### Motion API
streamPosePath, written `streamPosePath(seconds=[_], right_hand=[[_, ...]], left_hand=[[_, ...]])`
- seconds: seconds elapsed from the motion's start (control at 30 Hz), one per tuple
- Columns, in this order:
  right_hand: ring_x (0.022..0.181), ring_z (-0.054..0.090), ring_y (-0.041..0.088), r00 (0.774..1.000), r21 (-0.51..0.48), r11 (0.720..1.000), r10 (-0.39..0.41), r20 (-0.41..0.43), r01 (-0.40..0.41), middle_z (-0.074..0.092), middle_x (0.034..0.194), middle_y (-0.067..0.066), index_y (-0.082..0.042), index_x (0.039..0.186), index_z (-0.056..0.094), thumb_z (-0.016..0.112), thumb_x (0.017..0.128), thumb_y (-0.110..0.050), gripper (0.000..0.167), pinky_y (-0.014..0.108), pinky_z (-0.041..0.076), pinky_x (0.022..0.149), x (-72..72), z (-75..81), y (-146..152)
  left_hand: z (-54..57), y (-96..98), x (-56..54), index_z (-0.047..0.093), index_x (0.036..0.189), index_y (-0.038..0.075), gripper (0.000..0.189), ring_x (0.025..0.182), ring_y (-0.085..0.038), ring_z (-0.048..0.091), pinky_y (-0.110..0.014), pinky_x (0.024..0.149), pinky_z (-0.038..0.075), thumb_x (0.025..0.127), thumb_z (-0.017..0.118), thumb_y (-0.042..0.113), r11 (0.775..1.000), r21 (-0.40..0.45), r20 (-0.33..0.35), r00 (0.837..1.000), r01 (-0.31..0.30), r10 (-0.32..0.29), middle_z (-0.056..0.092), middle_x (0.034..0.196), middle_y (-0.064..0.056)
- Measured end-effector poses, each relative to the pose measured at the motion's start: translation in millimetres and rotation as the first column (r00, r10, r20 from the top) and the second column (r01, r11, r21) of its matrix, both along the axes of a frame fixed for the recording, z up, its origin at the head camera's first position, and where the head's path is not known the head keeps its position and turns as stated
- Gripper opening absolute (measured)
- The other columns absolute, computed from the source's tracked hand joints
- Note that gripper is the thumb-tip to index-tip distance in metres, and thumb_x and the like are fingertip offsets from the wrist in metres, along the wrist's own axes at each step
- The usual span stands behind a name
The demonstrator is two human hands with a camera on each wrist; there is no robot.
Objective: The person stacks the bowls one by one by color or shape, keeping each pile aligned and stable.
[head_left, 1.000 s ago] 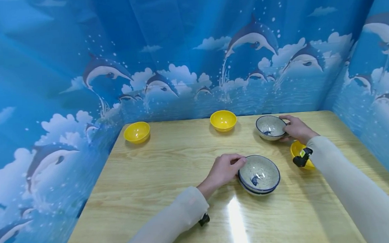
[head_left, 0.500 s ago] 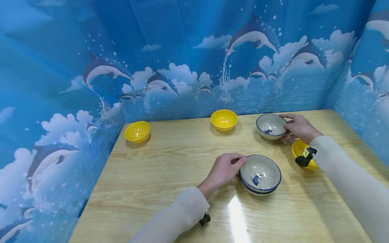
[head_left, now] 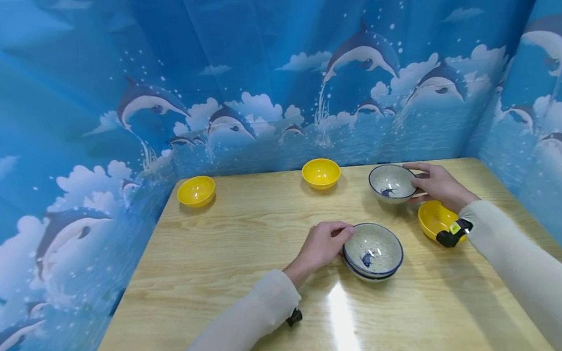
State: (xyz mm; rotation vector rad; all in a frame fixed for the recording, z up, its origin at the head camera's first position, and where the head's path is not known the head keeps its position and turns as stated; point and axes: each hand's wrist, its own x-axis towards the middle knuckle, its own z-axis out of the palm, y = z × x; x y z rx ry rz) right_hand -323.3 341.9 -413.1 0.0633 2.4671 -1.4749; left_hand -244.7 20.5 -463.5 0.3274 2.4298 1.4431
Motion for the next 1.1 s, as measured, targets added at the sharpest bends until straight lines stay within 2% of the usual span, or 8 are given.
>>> streamPosePath(seconds=[0.2,0.43,0.63,0.8,0.97,1.1], right_hand=[[0.108,0.072,0.023,1.000,-0.030,1.000,0.002,0.001,-0.002,0.034,0.165,0.043,-0.008,0.175,0.016,0.043,0.111,-0.005,0.070,0.044,0.068,0.094,13.5,7.5,-2],[0.125,0.067,0.039,1.000,-0.020,1.000,0.017,0.011,-0.017,0.034,0.166,0.043,-0.010,0.175,0.018,0.042,0.112,-0.005,0.068,0.044,0.067,0.095,29.9,18.8,-9],[0.122,0.069,0.036,0.999,-0.010,0.999,0.036,0.007,-0.036,0.035,0.165,0.043,-0.010,0.175,0.018,0.043,0.112,-0.006,0.068,0.046,0.067,0.096,41.2,25.0,-9],[0.127,0.066,0.043,0.999,0.013,0.999,0.044,0.002,-0.044,0.032,0.166,0.043,-0.011,0.175,0.018,0.044,0.113,-0.006,0.068,0.047,0.066,0.095,49.8,30.0,-10],[0.120,0.072,0.038,0.998,0.013,0.998,0.056,-0.006,-0.056,0.035,0.164,0.044,-0.010,0.175,0.021,0.045,0.113,-0.007,0.067,0.047,0.067,0.094,58.4,34.3,-11],[0.119,0.070,0.034,0.997,0.015,0.997,0.071,-0.015,-0.071,0.036,0.164,0.042,-0.010,0.174,0.024,0.048,0.111,-0.007,0.067,0.047,0.067,0.093,65.5,35.5,-13]], left_hand=[[-0.4,-0.9,0.6,0.080,0.131,0.022,0.029,0.092,-0.005,0.070,-0.023,0.076,0.064,0.110,0.066,0.038,1.000,0.020,0.003,1.000,-0.006,0.005,0.080,0.128,0.003],[-0.2,-1.4,0.2,0.079,0.132,0.020,0.031,0.088,-0.008,0.072,-0.029,0.072,0.066,0.110,0.066,0.038,0.999,0.047,0.035,0.999,-0.011,0.010,0.080,0.128,-0.001],[0.3,-0.8,0.6,0.079,0.133,0.019,0.031,0.088,-0.008,0.072,-0.027,0.072,0.066,0.111,0.065,0.037,0.999,0.052,0.048,0.999,-0.005,0.002,0.080,0.126,0.000],[-0.2,-0.4,0.5,0.079,0.132,0.019,0.031,0.087,-0.008,0.072,-0.027,0.071,0.066,0.111,0.066,0.037,0.998,0.058,0.049,0.999,-0.008,0.005,0.080,0.125,0.000],[0.3,-0.4,0.8,0.078,0.133,0.020,0.031,0.088,-0.009,0.072,-0.027,0.072,0.066,0.111,0.066,0.038,0.998,0.058,0.056,0.998,-0.009,0.006,0.080,0.126,0.000],[0.7,-0.9,1.5,0.078,0.134,0.021,0.031,0.091,-0.008,0.072,-0.028,0.074,0.066,0.111,0.065,0.038,0.999,0.048,0.061,0.998,-0.007,0.004,0.079,0.127,0.001]])
